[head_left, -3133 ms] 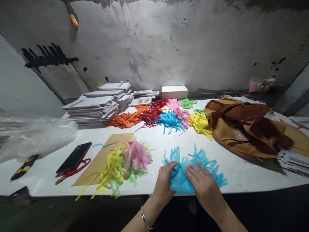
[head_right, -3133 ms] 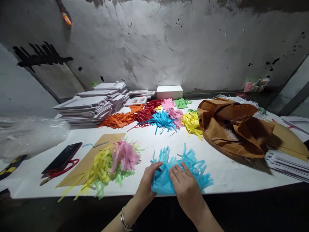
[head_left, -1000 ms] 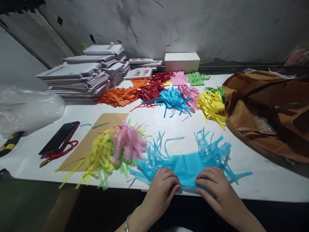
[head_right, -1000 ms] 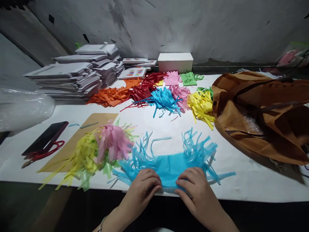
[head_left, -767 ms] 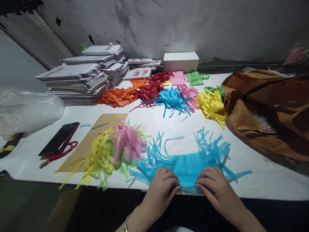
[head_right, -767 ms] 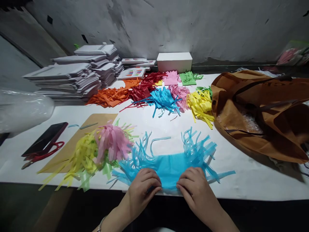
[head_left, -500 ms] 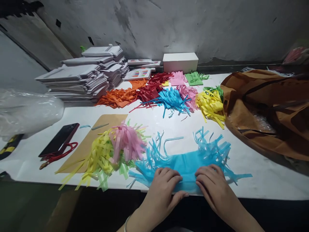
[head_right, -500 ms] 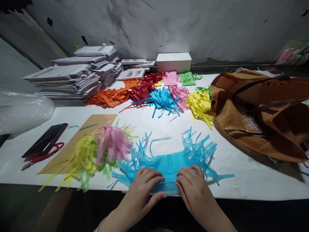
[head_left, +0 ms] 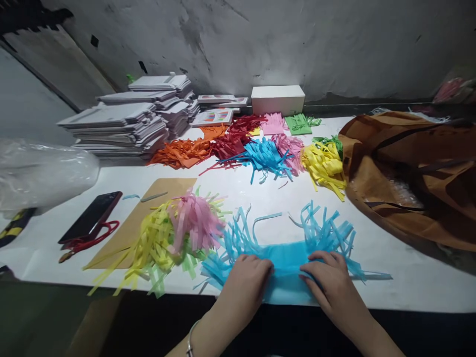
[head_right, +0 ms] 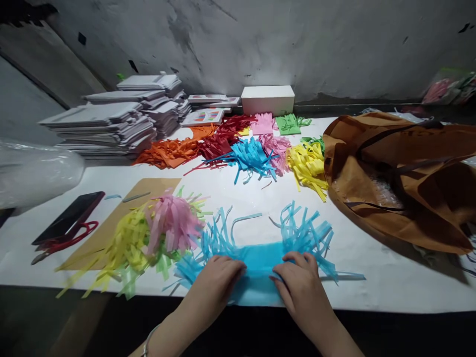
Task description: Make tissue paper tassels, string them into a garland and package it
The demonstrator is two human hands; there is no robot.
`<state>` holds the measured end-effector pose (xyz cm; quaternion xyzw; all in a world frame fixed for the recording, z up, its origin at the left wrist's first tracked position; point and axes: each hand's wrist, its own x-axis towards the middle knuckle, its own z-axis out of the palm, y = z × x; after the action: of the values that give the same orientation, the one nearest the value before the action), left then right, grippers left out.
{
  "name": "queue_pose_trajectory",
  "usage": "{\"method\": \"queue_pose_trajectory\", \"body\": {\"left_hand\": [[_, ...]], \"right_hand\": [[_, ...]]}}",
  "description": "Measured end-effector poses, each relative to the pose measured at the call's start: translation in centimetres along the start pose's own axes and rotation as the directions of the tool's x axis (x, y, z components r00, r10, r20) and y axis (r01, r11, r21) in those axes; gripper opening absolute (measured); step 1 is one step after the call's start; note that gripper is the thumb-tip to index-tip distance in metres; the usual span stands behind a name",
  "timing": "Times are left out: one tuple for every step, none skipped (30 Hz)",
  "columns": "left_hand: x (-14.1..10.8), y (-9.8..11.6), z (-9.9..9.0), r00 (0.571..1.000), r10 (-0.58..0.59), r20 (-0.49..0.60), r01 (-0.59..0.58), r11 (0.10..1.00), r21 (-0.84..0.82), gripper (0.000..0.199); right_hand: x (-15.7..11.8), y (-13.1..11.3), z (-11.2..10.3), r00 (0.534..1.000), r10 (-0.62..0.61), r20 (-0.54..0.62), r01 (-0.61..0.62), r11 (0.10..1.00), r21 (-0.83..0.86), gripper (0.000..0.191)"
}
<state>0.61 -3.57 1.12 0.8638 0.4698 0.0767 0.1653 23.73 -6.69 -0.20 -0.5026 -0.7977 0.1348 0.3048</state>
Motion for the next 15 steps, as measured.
{"method": "queue_pose_trajectory", "body": {"left_hand": [[0.5,0.1,-0.4,0.994,-0.087,0.061,0.085,0.996,0.033,0.022],[1.1,0.2,-0.8,0.980,-0.164,0.113,0.157,0.985,0.070,0.024],[1.7,0.2,-1.1,0.963,-0.225,0.151,0.210,0.972,0.104,0.026],[2.3,0.3,-1.3,0.949,-0.264,0.173,0.244,0.961,0.129,0.027],[2.8,0.3,-1.5,0.941,-0.284,0.183,0.260,0.955,0.145,0.027],[3.2,0.3,-1.5,0.939,-0.293,0.183,0.266,0.951,0.155,0.026],[3.4,0.2,-1.5,0.938,-0.295,0.181,0.268,0.950,0.161,0.026],[3.7,0.2,-1.5,0.937,-0.298,0.183,0.269,0.948,0.169,0.025],[3.8,0.1,-1.4,0.936,-0.299,0.186,0.268,0.947,0.175,0.024],[3.8,0.0,-1.3,0.936,-0.298,0.189,0.266,0.947,0.180,0.024],[3.9,0.0,-1.2,0.935,-0.297,0.192,0.263,0.947,0.184,0.024],[3.9,-0.1,-1.2,0.935,-0.296,0.195,0.261,0.947,0.187,0.024],[3.9,-0.1,-1.2,0.935,-0.295,0.197,0.259,0.947,0.190,0.024],[3.9,-0.1,-1.1,0.935,-0.293,0.199,0.256,0.947,0.192,0.025],[3.9,-0.1,-1.1,0.935,-0.292,0.201,0.254,0.947,0.194,0.025]], "right_hand": [[0.3,0.0,0.1,0.999,0.047,-0.005,-0.047,0.999,-0.026,0.013],[0.7,0.0,0.3,0.995,0.100,-0.012,-0.101,0.992,-0.072,0.014],[1.0,0.1,0.6,0.988,0.152,-0.024,-0.154,0.980,-0.127,0.015],[1.3,0.2,0.8,0.980,0.195,-0.036,-0.198,0.963,-0.183,0.015],[1.5,0.4,1.0,0.974,0.224,-0.046,-0.228,0.946,-0.230,0.014],[1.8,0.6,1.1,0.969,0.242,-0.049,-0.246,0.933,-0.264,0.014],[1.9,0.8,1.2,0.966,0.252,-0.049,-0.256,0.924,-0.284,0.013],[2.1,0.9,1.2,0.964,0.259,-0.053,-0.263,0.918,-0.295,0.014],[2.2,1.0,1.0,0.962,0.267,-0.063,-0.273,0.909,-0.315,0.014],[2.3,0.9,0.8,0.959,0.272,-0.081,-0.283,0.894,-0.346,0.016],[2.3,0.8,0.5,0.957,0.270,-0.109,-0.291,0.874,-0.388,0.019],[2.3,0.7,0.2,0.955,0.260,-0.144,-0.297,0.847,-0.440,0.023],[2.2,0.6,-0.2,0.952,0.245,-0.184,-0.305,0.813,-0.496,0.027],[2.0,0.6,-0.6,0.948,0.230,-0.218,-0.315,0.773,-0.551,0.031],[1.7,0.7,-1.2,0.944,0.218,-0.247,-0.326,0.734,-0.595,0.034]]}}
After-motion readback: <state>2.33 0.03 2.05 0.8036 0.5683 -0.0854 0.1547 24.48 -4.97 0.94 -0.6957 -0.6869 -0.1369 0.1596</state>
